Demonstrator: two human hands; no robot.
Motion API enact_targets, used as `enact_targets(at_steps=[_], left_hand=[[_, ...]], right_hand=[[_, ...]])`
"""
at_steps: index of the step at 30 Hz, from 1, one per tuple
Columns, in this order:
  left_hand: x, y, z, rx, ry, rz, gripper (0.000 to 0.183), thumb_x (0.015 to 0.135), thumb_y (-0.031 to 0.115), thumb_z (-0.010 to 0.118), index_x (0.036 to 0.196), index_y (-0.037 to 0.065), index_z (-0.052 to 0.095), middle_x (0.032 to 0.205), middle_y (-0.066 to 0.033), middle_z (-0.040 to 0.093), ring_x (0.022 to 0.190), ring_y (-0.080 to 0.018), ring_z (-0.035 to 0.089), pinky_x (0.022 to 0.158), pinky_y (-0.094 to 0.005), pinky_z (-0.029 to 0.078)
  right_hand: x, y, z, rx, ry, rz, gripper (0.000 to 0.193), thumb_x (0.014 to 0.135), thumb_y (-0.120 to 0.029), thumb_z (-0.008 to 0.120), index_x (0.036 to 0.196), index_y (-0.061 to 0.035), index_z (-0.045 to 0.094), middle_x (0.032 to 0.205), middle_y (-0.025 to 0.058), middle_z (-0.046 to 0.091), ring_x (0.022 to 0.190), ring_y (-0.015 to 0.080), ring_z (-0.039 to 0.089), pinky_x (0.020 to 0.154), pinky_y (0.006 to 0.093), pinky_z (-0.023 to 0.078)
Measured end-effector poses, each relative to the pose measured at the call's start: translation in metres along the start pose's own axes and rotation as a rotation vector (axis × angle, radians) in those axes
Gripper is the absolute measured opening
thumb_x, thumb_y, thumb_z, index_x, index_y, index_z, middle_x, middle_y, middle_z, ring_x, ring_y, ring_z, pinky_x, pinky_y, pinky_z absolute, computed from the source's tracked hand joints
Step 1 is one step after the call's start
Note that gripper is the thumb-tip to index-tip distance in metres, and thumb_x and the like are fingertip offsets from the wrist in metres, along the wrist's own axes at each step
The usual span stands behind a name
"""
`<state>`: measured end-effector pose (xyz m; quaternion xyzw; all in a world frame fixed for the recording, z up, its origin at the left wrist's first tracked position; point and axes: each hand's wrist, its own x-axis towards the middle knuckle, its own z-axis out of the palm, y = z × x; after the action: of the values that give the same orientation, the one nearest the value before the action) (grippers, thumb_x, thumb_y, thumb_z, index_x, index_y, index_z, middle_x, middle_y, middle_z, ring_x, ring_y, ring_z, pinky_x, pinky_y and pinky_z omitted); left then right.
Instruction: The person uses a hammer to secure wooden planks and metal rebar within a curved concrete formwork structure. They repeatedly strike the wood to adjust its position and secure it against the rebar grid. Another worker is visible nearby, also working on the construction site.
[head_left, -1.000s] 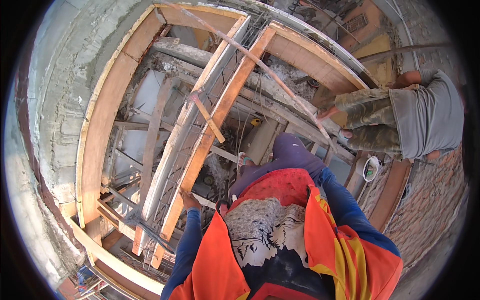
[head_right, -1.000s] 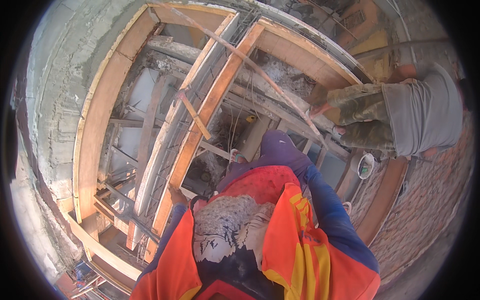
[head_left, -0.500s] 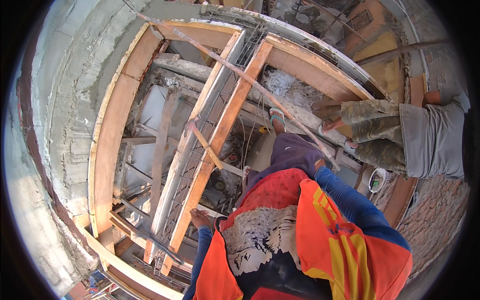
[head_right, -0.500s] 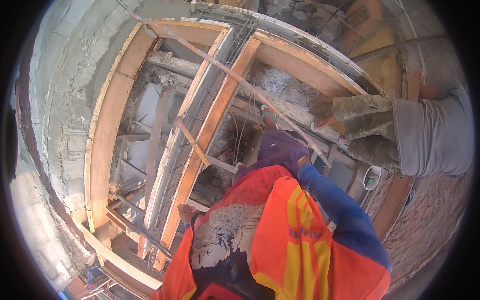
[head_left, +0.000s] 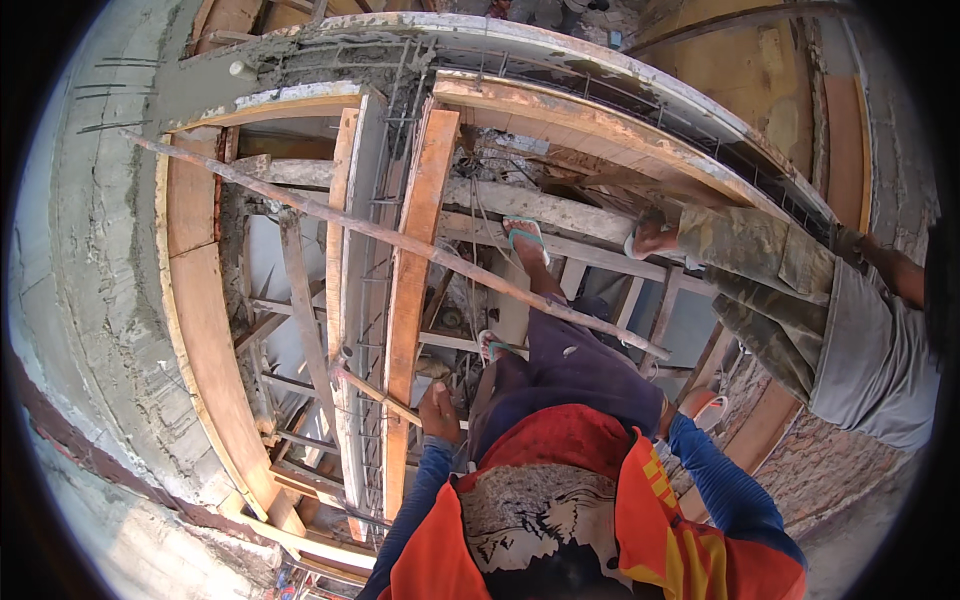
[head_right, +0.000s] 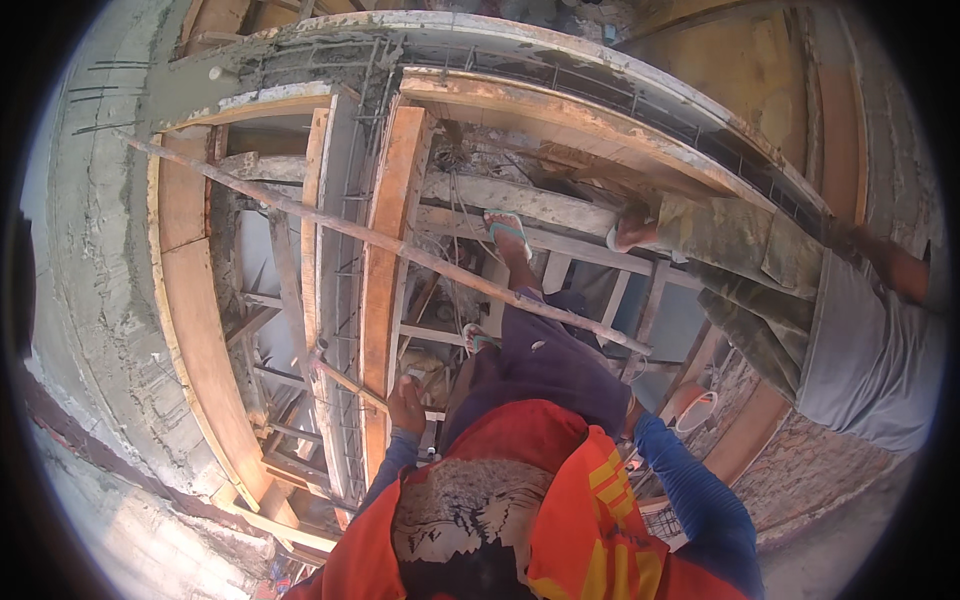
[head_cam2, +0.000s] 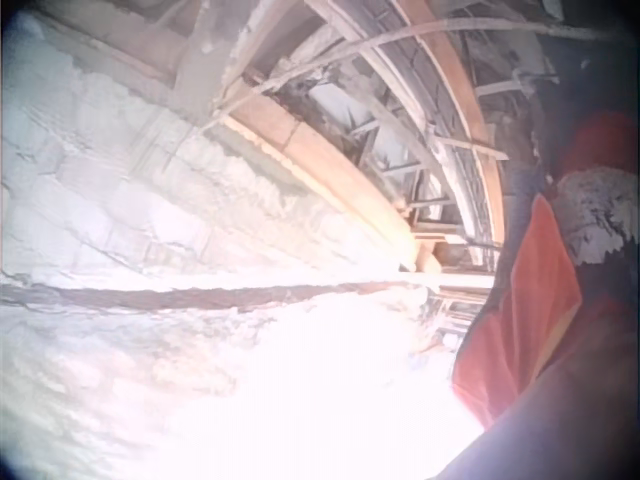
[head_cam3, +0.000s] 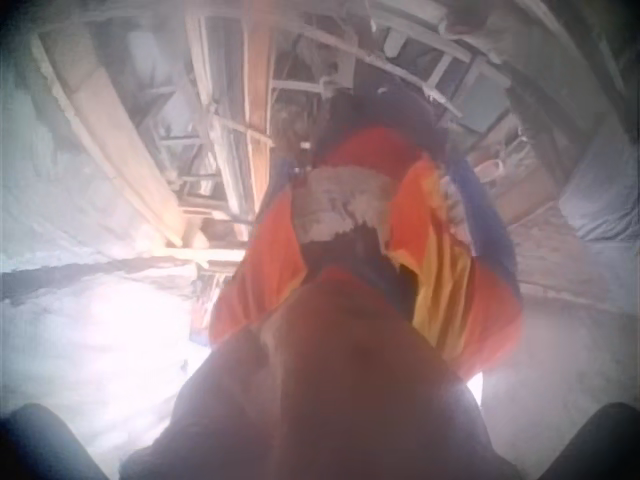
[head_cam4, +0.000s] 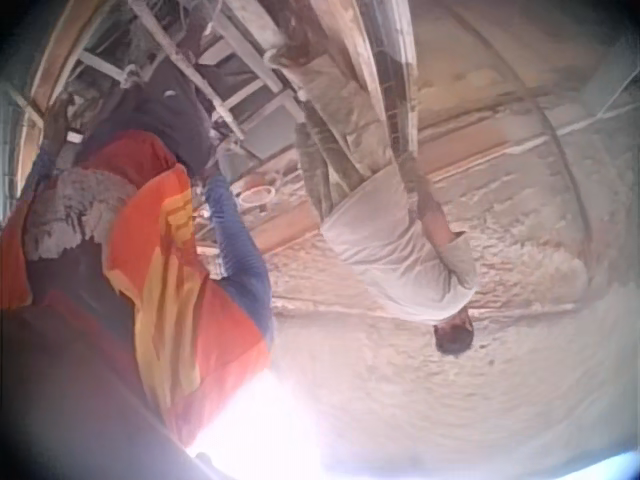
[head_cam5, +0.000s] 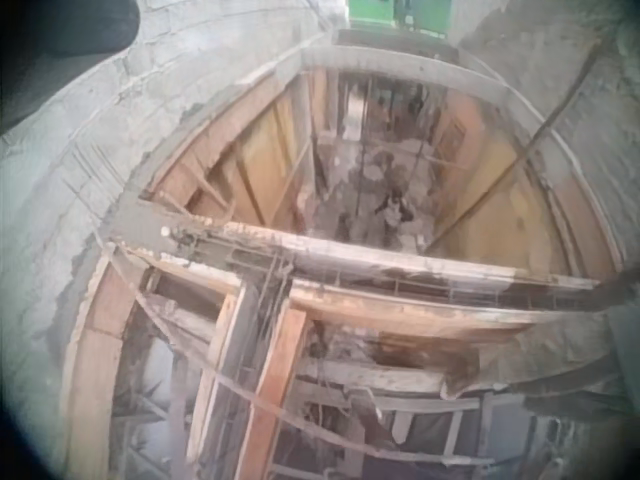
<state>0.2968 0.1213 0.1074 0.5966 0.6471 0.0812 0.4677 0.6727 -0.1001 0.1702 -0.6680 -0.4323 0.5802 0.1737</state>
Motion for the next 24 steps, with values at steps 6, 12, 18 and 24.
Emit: enact_targets(at_steps=[6,12,18,24], left_hand=[[0.068,0.042,0.011,-0.014,-0.121,-0.086,0.047,0.107,0.032,0.044,0.076,0.000,0.058,0.066,-0.0098,0.057,0.063,-0.0195,0.054,0.064,-0.0363,0.044],[0.062,0.062,0.037,-0.258,-0.219,-0.076,0.026,0.105,0.022,0.048,0.098,0.002,0.063,0.072,-0.0017,0.057,0.063,-0.0129,0.051,0.061,-0.0310,0.041],[0.032,0.131,0.016,-0.481,-0.544,-0.043,0.033,0.104,0.018,0.048,0.132,0.005,0.057,0.075,0.0011,0.053,0.062,-0.0039,0.043,0.057,-0.0230,0.037],[-0.015,0.132,0.006,-0.361,-0.068,0.224,0.041,0.102,0.024,0.054,0.140,0.011,0.054,0.083,-0.0124,0.069,0.073,-0.0212,0.069,0.068,-0.0348,0.050]], right_hand=[[-0.046,-0.022,-0.062,0.326,-0.079,0.309,0.030,0.089,-0.012,0.064,0.117,-0.0006,0.067,0.114,0.0118,0.070,0.103,0.0234,0.067,0.096,0.0344,0.052],[-0.052,-0.037,-0.123,0.333,0.082,0.676,0.021,0.093,-0.002,0.057,0.112,0.0019,0.065,0.102,0.0148,0.071,0.088,0.0209,0.070,0.083,0.0312,0.056],[0.056,-0.122,-0.124,0.160,0.443,0.453,0.014,0.095,-0.005,0.060,0.106,0.0024,0.065,0.090,0.0130,0.071,0.074,0.0159,0.068,0.068,0.0281,0.055],[0.161,-0.216,-0.019,-0.270,0.146,-0.367,0.023,0.093,-0.013,0.067,0.108,0.0038,0.062,0.080,0.0227,0.068,0.075,0.0326,0.070,0.069,0.0410,0.053]])
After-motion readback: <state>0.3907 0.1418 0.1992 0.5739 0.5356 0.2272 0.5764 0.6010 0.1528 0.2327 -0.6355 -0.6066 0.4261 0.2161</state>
